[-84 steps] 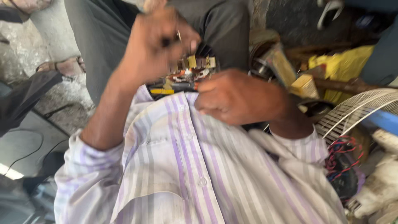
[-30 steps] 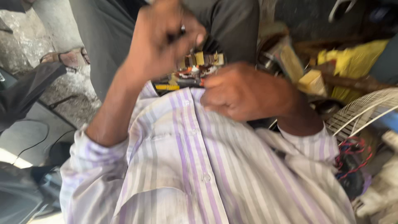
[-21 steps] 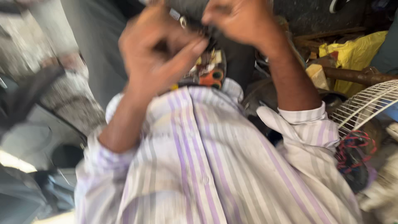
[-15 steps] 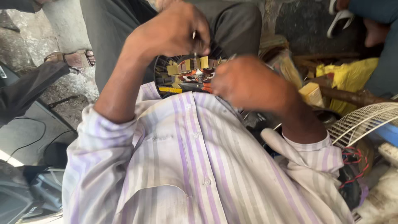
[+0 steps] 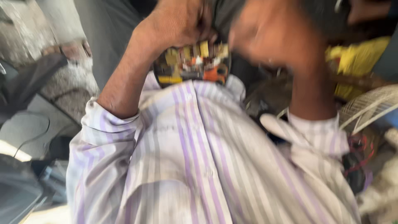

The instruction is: The person sits on the ground and works on a circular electrical component, likely a fan motor stator, by hand. They manipulate small wires and insert small rectangular pieces of cardboard into the slots of the component. Later, they use orange-handled scissors to cut a piece of cardboard from a larger sheet.

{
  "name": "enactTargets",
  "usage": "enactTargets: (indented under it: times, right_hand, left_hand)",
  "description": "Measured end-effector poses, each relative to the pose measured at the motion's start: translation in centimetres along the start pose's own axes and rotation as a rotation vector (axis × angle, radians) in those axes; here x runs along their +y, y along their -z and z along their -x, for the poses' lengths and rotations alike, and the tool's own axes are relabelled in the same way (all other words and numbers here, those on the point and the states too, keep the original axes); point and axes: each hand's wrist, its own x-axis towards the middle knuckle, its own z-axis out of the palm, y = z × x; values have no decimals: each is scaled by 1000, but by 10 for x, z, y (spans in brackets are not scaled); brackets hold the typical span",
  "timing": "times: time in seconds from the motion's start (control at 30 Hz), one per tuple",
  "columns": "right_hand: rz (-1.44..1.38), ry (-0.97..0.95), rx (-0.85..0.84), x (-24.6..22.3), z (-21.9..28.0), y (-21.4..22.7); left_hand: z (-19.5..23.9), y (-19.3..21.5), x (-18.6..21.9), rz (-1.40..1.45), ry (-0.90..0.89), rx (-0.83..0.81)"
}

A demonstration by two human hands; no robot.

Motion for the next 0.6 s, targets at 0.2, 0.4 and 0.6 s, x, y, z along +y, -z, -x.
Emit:
enactTargets:
  times: [0.2,0.4,0.6]
  right_hand:
    - [-231,506,-54,-38,21,-3]
    - [-348,105,129,57,-16,-57]
    - [-6,225,0,8,9,-11]
  left_hand:
    - [76,-56,-14,135,-264,380]
    - [76,-63,6,384,-152,622]
    - [-5,-3,-17,217,-21,-51]
